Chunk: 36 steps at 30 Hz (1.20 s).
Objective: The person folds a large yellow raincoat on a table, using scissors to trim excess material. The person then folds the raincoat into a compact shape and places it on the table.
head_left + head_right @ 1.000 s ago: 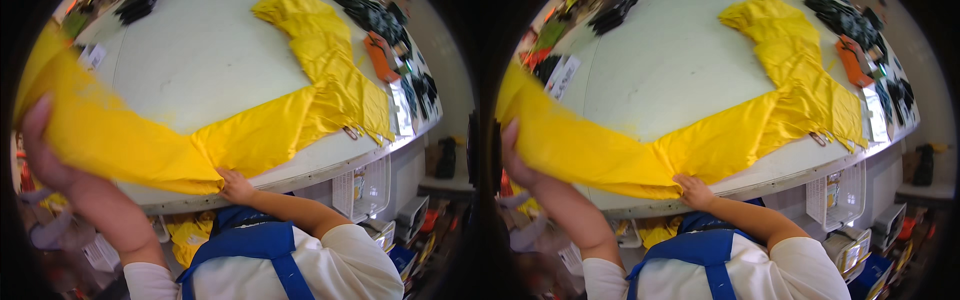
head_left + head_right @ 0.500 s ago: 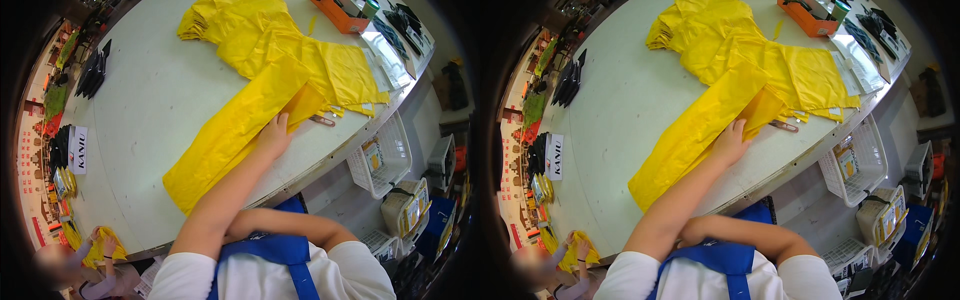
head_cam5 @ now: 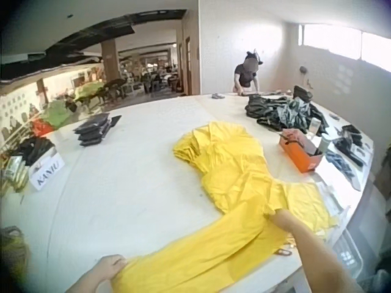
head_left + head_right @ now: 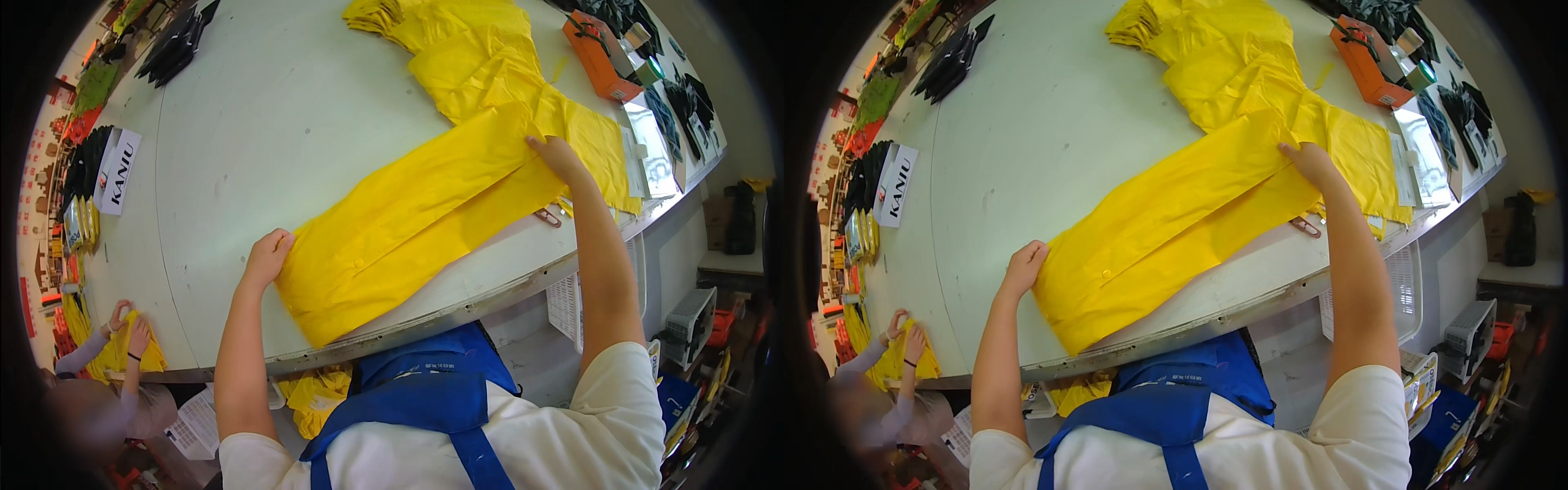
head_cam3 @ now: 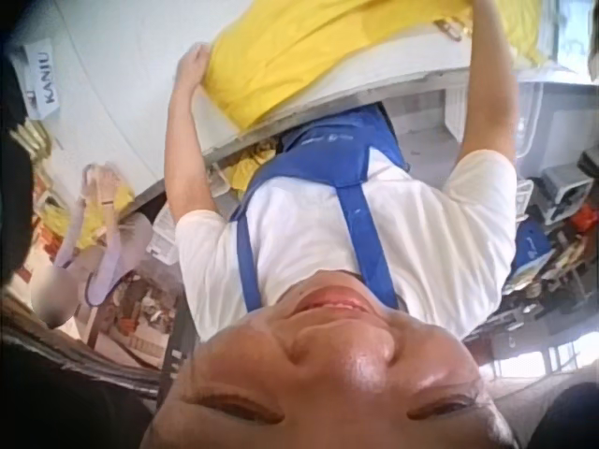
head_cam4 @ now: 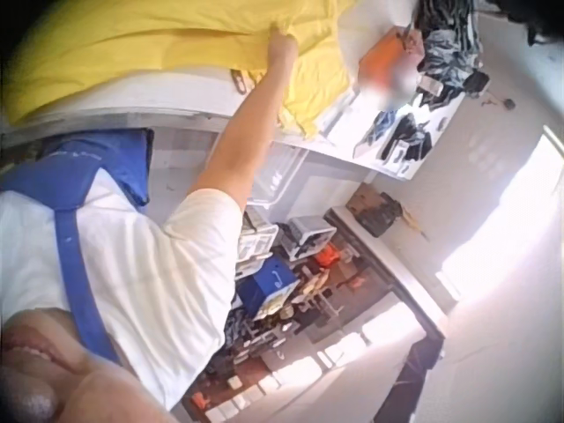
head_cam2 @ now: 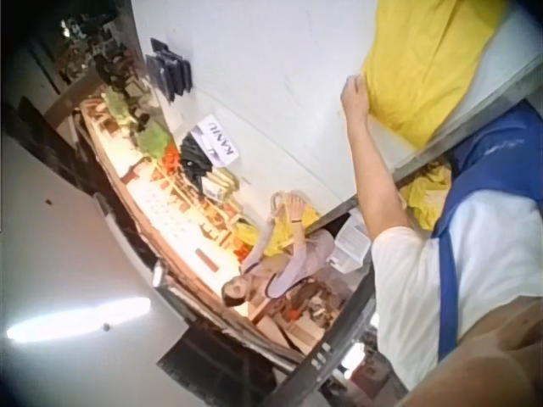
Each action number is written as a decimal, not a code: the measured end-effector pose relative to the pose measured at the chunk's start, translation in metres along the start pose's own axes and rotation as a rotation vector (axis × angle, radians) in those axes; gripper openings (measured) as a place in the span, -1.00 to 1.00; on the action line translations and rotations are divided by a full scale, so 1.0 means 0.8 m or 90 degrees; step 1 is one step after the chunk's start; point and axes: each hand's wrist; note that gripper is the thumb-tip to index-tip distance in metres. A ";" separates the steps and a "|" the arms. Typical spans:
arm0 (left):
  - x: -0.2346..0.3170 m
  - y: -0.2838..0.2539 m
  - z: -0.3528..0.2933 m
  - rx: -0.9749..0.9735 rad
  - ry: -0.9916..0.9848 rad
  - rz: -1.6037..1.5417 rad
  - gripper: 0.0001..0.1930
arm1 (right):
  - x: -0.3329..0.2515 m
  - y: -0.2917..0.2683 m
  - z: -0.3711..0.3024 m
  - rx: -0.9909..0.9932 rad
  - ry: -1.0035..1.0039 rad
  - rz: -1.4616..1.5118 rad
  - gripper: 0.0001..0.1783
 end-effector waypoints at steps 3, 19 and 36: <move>-0.025 0.003 0.000 0.028 0.048 -0.042 -0.73 | -0.016 -0.004 -0.019 0.049 -0.108 -0.050 -0.22; -0.025 0.099 -0.090 0.213 0.131 0.452 -0.29 | -0.054 0.090 -0.015 0.091 -0.196 -0.308 -0.43; -0.046 0.116 -0.106 0.431 -0.165 0.120 -0.40 | -0.086 0.222 -0.074 0.080 -0.529 -0.088 -0.30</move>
Point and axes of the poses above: each hand's wrist, its own z-axis towards the middle knuckle, its own y-axis out of the palm, x = y × z, and after that the axes turned 14 degrees about z, right-handed
